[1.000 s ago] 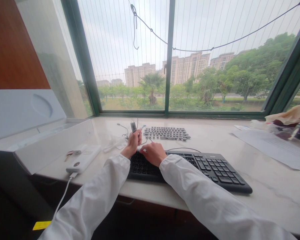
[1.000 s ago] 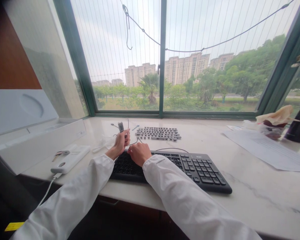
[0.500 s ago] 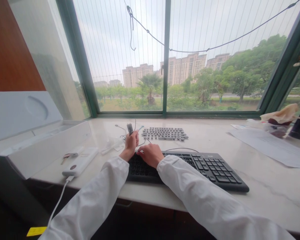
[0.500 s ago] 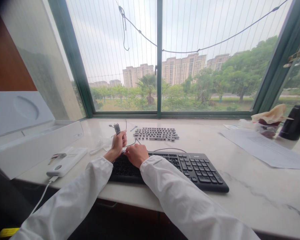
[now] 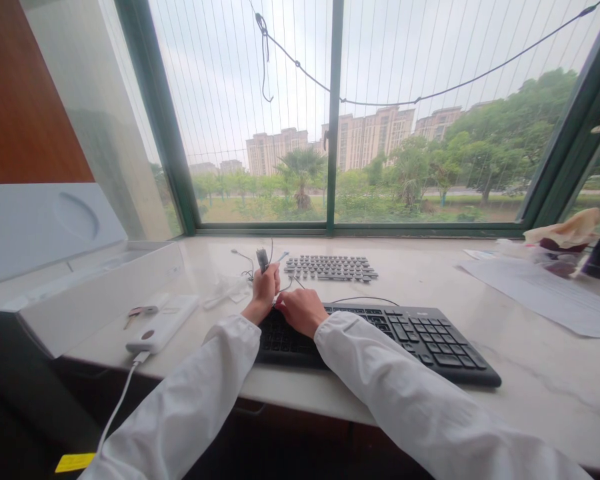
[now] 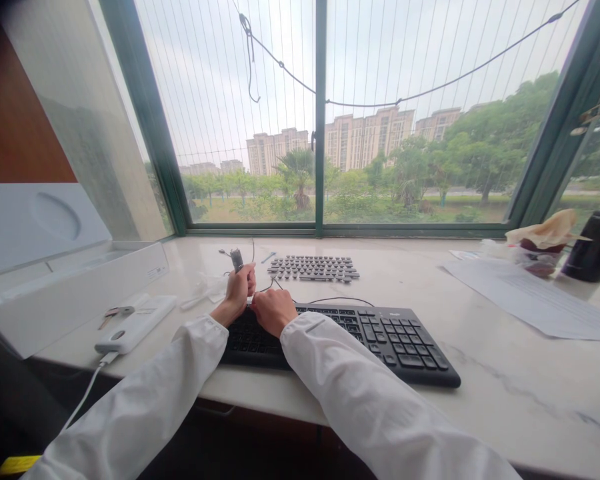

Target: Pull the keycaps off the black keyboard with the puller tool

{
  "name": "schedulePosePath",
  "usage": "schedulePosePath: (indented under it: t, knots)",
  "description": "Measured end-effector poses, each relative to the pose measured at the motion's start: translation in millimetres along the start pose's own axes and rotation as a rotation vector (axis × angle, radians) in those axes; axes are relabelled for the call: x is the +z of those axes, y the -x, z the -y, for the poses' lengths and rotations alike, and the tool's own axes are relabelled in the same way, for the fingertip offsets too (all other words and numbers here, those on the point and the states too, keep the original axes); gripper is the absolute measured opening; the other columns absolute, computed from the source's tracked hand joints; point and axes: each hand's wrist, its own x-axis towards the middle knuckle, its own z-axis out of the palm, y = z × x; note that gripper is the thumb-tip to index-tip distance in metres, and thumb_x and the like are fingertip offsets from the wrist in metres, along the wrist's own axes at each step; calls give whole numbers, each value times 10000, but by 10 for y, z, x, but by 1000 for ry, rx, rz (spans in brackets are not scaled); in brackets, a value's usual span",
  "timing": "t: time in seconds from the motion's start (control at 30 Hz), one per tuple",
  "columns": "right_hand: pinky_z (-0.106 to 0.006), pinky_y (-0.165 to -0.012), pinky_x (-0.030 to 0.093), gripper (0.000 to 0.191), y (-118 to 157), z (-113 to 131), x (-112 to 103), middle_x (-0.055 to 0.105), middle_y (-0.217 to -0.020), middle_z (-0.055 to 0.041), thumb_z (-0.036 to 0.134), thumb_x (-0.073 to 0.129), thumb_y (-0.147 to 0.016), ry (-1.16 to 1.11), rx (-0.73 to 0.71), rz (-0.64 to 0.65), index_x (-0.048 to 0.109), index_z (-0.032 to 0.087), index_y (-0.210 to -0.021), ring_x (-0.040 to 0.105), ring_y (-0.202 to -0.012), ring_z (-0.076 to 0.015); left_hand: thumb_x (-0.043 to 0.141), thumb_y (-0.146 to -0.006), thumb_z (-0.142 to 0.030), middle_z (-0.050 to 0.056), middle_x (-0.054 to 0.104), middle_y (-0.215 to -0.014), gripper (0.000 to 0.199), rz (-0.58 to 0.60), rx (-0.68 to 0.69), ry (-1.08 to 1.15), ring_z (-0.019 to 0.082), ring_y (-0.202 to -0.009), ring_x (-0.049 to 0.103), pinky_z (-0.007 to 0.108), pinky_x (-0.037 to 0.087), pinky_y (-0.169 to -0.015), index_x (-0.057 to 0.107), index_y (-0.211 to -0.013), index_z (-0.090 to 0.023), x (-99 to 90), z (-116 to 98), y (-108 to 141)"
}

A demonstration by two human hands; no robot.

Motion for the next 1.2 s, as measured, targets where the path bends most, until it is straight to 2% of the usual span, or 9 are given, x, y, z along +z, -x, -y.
schedulePosePath:
  t: [0.17, 0.33, 0.6, 0.73, 1.1, 1.2]
  knots:
    - [-327, -723, 440, 321, -3, 6, -6, 697, -909, -113, 364, 407, -919, 23, 3, 23, 655, 219, -1064, 662, -864, -242, 605, -726, -329, -78, 257, -400, 351, -32, -4, 37, 37, -314, 204, 195, 130, -315, 364, -513, -188, 2, -4, 9]
    - [-331, -726, 438, 342, 0, 13, -5, 695, -910, -119, 369, 383, -930, 27, 2, 31, 646, 215, -1086, 661, -864, -244, 585, -728, -312, -85, 239, -407, 356, -68, -56, 100, 39, -312, 182, 196, 120, -309, 303, -539, -205, -8, -16, 3]
    - [-325, -751, 431, 339, 3, 18, -26, 693, -925, -114, 359, 383, -927, 13, 15, 44, 653, 211, -1069, 654, -884, -240, 582, -721, -275, -85, 232, -429, 323, 99, -200, 111, 28, -319, 165, 189, 87, -322, 328, -539, -193, -60, -73, -7]
    - [-329, -730, 434, 332, 7, 14, -28, 696, -910, -107, 365, 386, -926, 16, 11, 34, 654, 218, -1056, 658, -863, -243, 563, -721, -270, -87, 214, -423, 322, 104, -228, 127, 32, -314, 151, 200, 83, -320, 306, -539, -200, -60, -105, 5]
    - [-328, -742, 436, 337, 5, 19, -26, 694, -922, -113, 364, 379, -933, 17, 9, 44, 641, 218, -1085, 658, -869, -240, 576, -711, -253, -88, 227, -389, 341, -21, -124, 118, 34, -305, 163, 198, 99, -312, 290, -532, -206, -34, -14, 41]
    - [-330, -735, 438, 343, 1, 15, -12, 692, -916, -120, 367, 377, -931, 22, 4, 35, 641, 210, -1085, 659, -857, -245, 563, -710, -255, -83, 253, -387, 326, -76, -59, 70, 40, -304, 195, 202, 121, -311, 292, -535, -209, -12, 16, 48]
